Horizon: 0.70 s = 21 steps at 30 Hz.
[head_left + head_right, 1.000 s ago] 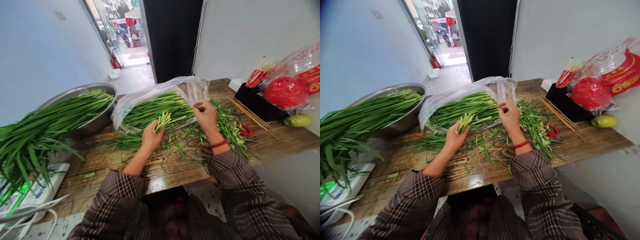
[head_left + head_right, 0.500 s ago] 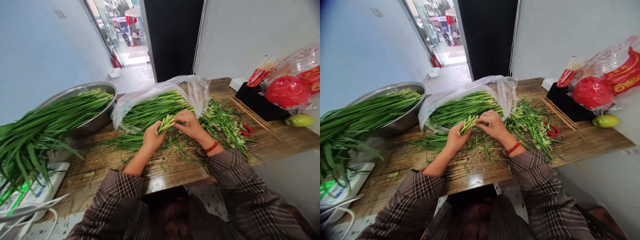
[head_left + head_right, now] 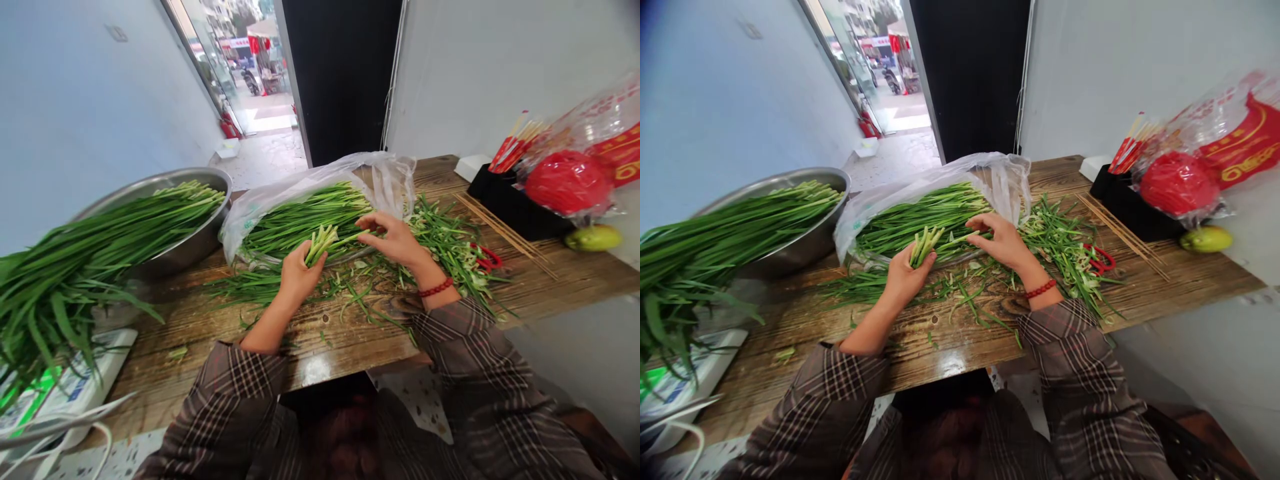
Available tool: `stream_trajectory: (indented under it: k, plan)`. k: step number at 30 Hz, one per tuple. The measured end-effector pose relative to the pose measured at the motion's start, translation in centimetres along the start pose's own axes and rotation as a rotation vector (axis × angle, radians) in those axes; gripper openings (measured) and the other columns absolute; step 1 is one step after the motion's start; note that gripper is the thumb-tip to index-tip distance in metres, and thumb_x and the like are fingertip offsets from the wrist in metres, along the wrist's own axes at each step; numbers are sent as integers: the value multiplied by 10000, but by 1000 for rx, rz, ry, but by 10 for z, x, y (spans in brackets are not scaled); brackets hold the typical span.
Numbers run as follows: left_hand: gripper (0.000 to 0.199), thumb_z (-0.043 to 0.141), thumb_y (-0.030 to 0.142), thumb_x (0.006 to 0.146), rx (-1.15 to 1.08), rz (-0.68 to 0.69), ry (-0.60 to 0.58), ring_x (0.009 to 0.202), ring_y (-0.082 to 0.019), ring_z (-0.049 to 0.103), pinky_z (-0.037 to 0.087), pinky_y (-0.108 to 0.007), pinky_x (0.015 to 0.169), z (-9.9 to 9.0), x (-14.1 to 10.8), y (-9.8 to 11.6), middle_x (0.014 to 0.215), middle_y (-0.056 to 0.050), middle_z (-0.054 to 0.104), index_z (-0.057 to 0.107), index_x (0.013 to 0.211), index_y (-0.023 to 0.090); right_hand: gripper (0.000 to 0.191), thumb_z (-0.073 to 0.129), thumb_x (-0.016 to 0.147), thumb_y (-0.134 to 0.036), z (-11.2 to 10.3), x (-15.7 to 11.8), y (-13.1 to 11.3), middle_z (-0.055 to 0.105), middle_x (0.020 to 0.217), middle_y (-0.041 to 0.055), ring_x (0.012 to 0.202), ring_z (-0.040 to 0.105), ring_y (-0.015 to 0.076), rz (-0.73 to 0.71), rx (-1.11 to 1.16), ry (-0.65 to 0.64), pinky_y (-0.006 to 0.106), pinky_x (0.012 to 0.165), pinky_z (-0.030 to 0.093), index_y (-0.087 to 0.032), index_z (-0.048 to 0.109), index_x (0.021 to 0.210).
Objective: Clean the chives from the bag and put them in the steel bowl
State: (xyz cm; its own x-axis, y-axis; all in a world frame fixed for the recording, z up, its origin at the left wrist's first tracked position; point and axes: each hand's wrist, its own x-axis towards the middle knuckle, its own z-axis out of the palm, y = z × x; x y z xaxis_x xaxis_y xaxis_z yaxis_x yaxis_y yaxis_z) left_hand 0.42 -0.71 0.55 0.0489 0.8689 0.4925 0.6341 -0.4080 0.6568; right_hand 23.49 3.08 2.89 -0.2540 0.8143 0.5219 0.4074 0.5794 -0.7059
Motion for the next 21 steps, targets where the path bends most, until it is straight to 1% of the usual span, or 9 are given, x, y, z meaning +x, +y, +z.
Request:
stream_trajectory:
  k: [2,4,5,9,12,14,16,18,21]
  plan:
    - [123,591,284,819,-9,-5,3,656,-159,572,445,-263,635,0,0,0,713,-11,638,619,761,179,126,667,799,-327,4,0,-2,703,870,35,816,616,181,-23,0,-21,310,758,447,-209,694,837]
    - [137,584,293,825,-16,-5,2,654,-158,566,440,-263,634,0,1,-1,709,-12,630,616,754,180,160,641,812,-330,8,0,-3,679,754,24,745,597,168,-9,17,16,304,731,434,-201,673,722]
    - [141,581,296,827,-19,-4,1,657,-160,567,440,-265,637,0,1,-1,712,-15,629,616,757,179,187,631,813,-339,10,0,-3,663,719,18,712,582,160,18,45,31,297,706,428,-197,662,695]
    - [132,580,299,827,-20,-4,-20,672,-168,584,448,-269,653,0,0,-1,737,-23,647,626,789,181,208,624,788,-372,20,-1,1,639,686,2,673,555,143,190,235,55,273,659,421,-185,657,705]
    - [121,586,297,824,-18,2,-40,733,-186,620,469,-281,707,1,-1,-1,789,-34,682,636,813,187,209,622,787,-371,24,-1,3,661,721,10,695,568,144,255,298,83,273,680,431,-174,674,737]
    - [125,583,298,827,-15,2,-48,787,-205,640,479,-299,754,1,-2,-1,832,-50,702,638,818,186,225,605,813,-374,23,-1,3,662,723,13,694,571,147,233,260,87,276,676,427,-173,679,743]
    - [137,577,304,833,-5,-4,-51,825,-218,649,483,-313,784,1,-2,-2,866,-61,713,640,830,183,258,560,863,-376,21,-1,1,667,737,22,705,583,154,171,184,77,283,680,425,-177,686,758]
    - [149,571,312,840,14,-9,-58,842,-218,651,484,-314,798,1,-2,-2,877,-60,715,642,845,181,249,560,882,-365,19,-1,-1,684,780,34,757,603,167,72,73,50,301,731,430,-185,698,779]
    - [161,559,312,849,36,-5,-81,852,-209,652,484,-306,811,0,-2,-2,881,-54,711,647,860,178,152,661,835,-334,18,-1,-3,701,818,37,819,610,181,-91,-75,-24,336,834,414,-202,711,781]
